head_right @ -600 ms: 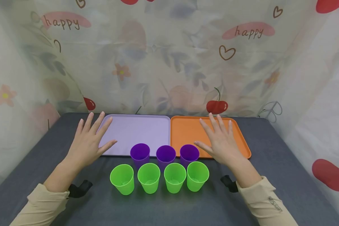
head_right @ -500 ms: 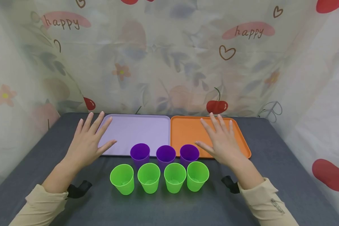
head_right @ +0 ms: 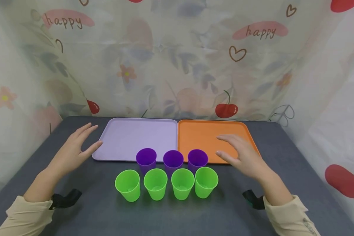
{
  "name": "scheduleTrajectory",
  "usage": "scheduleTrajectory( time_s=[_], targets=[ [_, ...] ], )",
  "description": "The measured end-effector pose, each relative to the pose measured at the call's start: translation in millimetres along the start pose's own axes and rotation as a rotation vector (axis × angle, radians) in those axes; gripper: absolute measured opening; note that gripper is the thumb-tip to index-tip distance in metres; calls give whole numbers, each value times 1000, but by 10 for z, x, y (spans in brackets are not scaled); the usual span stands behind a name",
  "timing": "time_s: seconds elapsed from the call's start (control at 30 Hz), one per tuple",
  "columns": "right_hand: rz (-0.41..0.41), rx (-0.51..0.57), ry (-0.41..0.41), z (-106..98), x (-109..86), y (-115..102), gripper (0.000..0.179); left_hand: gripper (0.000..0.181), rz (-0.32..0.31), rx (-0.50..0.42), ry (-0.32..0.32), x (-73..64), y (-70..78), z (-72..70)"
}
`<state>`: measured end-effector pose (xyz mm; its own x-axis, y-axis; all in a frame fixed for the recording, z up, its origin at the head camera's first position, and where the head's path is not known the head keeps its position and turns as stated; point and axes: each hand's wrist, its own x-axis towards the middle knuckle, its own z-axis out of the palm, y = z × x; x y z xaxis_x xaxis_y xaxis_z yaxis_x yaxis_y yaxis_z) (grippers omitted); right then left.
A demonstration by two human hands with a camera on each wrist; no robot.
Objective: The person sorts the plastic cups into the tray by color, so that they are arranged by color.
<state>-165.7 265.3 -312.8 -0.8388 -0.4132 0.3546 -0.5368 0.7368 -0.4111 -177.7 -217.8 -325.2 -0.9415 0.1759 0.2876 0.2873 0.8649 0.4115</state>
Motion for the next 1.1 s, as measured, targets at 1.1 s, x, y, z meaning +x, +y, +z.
scheduleTrajectory(
  time_s=[1.1],
  targets=[
    [-206,376,-318,332,-208,207,62,66,-177,-187,-256,57,-718,454]
  ],
)
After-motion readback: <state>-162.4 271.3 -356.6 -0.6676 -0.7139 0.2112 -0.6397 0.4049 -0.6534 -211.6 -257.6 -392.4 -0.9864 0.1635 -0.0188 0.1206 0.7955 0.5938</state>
